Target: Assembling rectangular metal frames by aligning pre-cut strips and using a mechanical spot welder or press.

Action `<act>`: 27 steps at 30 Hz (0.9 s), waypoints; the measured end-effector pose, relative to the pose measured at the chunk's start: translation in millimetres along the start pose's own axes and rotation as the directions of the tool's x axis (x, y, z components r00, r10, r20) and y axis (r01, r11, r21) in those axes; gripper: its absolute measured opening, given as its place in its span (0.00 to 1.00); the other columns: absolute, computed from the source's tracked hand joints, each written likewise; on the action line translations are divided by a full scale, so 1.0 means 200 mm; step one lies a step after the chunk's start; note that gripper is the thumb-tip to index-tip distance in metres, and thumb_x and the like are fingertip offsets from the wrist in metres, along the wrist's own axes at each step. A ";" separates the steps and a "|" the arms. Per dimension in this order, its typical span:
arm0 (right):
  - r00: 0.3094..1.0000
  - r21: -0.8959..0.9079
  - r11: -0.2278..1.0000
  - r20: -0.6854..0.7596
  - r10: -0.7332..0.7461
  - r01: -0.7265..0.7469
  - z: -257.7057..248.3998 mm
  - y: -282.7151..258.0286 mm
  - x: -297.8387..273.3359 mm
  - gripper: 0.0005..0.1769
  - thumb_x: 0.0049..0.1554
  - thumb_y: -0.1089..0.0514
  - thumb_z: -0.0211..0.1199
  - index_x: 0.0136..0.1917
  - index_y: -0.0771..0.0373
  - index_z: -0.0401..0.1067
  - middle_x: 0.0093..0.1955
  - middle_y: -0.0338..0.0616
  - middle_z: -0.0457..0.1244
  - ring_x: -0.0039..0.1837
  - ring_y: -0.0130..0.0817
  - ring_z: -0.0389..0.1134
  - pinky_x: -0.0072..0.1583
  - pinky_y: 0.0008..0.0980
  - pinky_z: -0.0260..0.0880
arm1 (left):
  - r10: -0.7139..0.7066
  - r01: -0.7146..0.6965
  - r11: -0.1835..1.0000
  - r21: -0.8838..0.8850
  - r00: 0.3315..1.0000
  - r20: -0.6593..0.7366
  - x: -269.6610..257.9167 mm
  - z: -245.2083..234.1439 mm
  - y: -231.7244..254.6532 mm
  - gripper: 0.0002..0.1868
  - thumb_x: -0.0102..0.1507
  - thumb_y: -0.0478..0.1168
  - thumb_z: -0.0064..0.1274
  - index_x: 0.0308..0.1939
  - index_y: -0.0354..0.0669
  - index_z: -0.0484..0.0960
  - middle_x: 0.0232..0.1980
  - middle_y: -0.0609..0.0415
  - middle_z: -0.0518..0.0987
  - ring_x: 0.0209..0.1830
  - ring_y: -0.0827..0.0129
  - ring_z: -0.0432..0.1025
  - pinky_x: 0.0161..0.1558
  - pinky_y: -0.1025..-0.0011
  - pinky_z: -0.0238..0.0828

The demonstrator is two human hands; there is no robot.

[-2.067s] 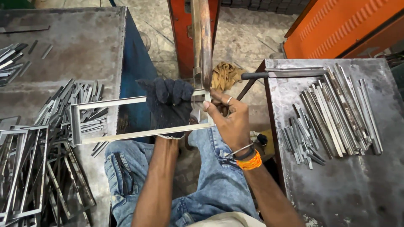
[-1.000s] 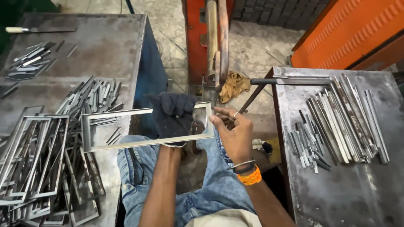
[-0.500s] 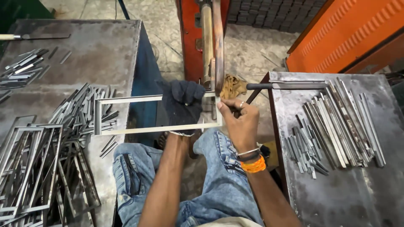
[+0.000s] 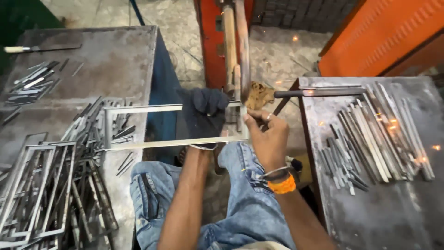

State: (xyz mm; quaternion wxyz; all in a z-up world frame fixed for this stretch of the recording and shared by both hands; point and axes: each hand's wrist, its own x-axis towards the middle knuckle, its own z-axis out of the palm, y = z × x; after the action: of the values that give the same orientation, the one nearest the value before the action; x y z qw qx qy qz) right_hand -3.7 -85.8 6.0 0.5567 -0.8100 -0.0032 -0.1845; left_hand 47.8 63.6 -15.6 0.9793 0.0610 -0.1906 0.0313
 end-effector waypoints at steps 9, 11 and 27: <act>0.969 -0.240 0.970 0.230 0.087 -0.030 0.03 -0.06 -0.16 0.12 0.55 0.54 0.72 0.49 0.64 0.84 0.34 0.51 0.70 0.34 0.32 0.61 0.39 0.33 0.61 | 0.062 -0.015 0.949 0.316 0.988 -0.138 -0.24 -0.04 0.34 0.27 0.71 0.59 0.43 0.24 0.46 0.66 0.24 0.59 0.60 0.26 0.68 0.55 0.38 0.65 0.57; 0.952 -0.124 0.992 0.306 0.021 0.018 0.07 0.04 -0.22 0.12 0.54 0.54 0.70 0.47 0.65 0.83 0.37 0.47 0.72 0.39 0.23 0.72 0.44 0.28 0.71 | 0.411 0.401 0.264 0.877 0.776 -0.479 -0.33 -0.17 0.55 0.28 0.69 0.58 0.52 0.22 0.43 0.73 0.23 0.54 0.69 0.23 0.61 0.57 0.30 0.57 0.52; 0.745 -0.133 0.990 0.665 0.058 0.042 0.37 0.13 -0.35 0.10 0.54 0.57 0.69 0.46 0.65 0.82 0.34 0.44 0.72 0.35 0.26 0.72 0.41 0.30 0.70 | 0.565 0.587 -0.809 0.028 0.764 0.311 -1.12 -0.14 1.80 0.08 0.68 0.45 0.60 0.42 0.45 0.88 0.42 0.44 0.82 0.42 0.51 0.77 0.48 0.55 0.74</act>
State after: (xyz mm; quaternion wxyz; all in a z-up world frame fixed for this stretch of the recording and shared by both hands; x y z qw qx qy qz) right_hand -41.0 -14.7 -62.4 0.4617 -0.8592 -0.1853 0.1197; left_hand -180.1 415.5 -88.2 0.0385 -0.8779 -0.3272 -0.3476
